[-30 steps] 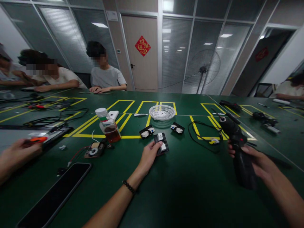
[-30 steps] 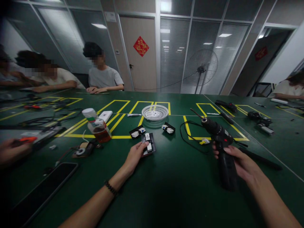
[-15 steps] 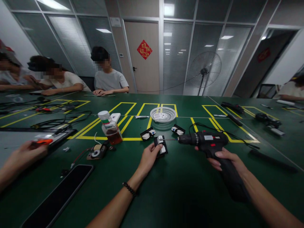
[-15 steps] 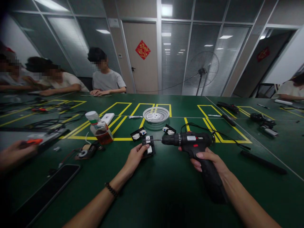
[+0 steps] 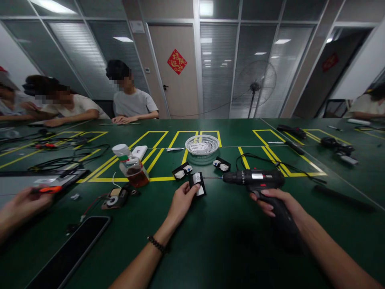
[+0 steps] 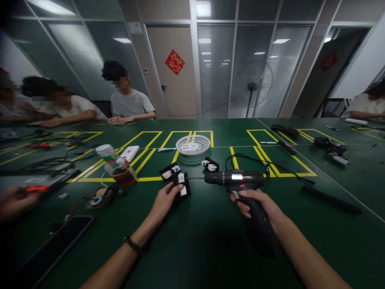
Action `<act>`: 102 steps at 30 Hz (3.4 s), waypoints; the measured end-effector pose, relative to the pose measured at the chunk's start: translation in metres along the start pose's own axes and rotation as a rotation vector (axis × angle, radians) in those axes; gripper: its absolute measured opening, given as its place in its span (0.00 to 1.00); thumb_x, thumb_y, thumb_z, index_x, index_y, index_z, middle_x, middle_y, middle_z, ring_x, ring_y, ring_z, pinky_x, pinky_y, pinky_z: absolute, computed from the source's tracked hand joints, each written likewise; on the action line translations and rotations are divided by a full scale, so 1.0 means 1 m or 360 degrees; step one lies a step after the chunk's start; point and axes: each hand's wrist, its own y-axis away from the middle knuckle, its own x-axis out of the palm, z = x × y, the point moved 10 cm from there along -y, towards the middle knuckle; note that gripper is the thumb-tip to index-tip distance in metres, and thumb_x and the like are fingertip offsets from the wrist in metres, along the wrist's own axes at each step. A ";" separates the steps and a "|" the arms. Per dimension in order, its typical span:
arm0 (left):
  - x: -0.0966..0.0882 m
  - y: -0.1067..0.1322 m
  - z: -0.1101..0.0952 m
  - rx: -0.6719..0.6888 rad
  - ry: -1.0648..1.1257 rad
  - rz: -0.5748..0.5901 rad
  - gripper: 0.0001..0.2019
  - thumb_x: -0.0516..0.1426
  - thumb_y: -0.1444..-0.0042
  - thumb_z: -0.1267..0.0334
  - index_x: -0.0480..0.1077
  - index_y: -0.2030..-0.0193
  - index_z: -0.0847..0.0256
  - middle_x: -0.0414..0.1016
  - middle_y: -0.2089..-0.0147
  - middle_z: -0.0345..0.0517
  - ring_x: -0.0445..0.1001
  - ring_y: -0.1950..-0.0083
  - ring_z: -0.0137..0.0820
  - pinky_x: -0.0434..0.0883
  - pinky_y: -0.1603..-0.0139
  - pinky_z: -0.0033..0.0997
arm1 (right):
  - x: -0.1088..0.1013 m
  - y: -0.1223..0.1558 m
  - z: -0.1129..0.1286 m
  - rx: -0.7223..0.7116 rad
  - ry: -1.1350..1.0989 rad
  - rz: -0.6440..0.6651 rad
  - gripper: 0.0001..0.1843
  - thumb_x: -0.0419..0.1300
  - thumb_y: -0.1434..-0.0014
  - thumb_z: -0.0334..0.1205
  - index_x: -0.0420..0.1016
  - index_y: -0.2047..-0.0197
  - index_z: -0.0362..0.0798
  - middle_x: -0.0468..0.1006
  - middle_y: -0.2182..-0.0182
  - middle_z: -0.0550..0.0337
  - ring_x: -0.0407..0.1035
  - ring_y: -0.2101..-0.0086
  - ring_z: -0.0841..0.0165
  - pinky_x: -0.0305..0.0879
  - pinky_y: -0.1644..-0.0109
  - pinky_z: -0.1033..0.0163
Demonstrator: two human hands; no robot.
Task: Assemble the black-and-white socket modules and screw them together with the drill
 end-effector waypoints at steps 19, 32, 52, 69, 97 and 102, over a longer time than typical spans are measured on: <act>-0.010 0.004 -0.008 0.0107 -0.0071 -0.0114 0.24 0.61 0.47 0.49 0.74 0.49 0.64 0.78 0.50 0.54 0.77 0.52 0.40 0.70 0.51 0.36 | 0.014 0.015 -0.006 -0.0068 0.0516 0.0036 0.16 0.62 0.41 0.42 0.75 0.54 0.40 0.68 0.77 0.59 0.61 0.77 0.71 0.62 0.76 0.66; -0.008 0.008 -0.012 0.0112 -0.0088 -0.0091 0.23 0.61 0.46 0.51 0.72 0.48 0.63 0.78 0.49 0.54 0.77 0.50 0.40 0.71 0.50 0.37 | 0.016 0.020 -0.002 -0.0024 0.0531 -0.0003 0.16 0.62 0.40 0.43 0.75 0.54 0.40 0.68 0.77 0.60 0.61 0.77 0.71 0.61 0.76 0.67; -0.012 0.011 -0.018 0.0126 -0.0238 -0.0171 0.24 0.62 0.49 0.50 0.73 0.49 0.64 0.80 0.55 0.53 0.77 0.57 0.39 0.71 0.56 0.34 | 0.017 0.018 -0.006 0.0002 0.0628 0.0019 0.16 0.61 0.39 0.43 0.75 0.52 0.41 0.70 0.76 0.59 0.64 0.76 0.70 0.63 0.74 0.65; -0.028 0.020 -0.025 0.0225 -0.0347 -0.0482 0.29 0.67 0.55 0.53 0.72 0.46 0.58 0.79 0.51 0.53 0.78 0.55 0.39 0.72 0.52 0.37 | 0.019 0.014 -0.018 0.0020 0.0619 -0.0055 0.16 0.59 0.38 0.45 0.75 0.55 0.42 0.68 0.77 0.61 0.63 0.77 0.71 0.60 0.76 0.67; -0.024 0.017 -0.020 0.0297 -0.0244 -0.0429 0.28 0.67 0.52 0.55 0.69 0.45 0.59 0.78 0.49 0.54 0.79 0.51 0.37 0.76 0.50 0.37 | 0.020 0.013 -0.021 -0.0020 0.0682 -0.0056 0.15 0.59 0.38 0.47 0.75 0.59 0.41 0.68 0.78 0.61 0.63 0.77 0.71 0.63 0.75 0.66; -0.022 0.015 -0.018 0.0288 -0.0236 -0.0375 0.26 0.67 0.51 0.55 0.70 0.46 0.58 0.78 0.49 0.53 0.79 0.52 0.37 0.75 0.50 0.37 | 0.018 0.013 -0.022 0.0008 0.0720 -0.0071 0.15 0.59 0.37 0.47 0.75 0.59 0.42 0.68 0.78 0.61 0.63 0.77 0.71 0.63 0.74 0.66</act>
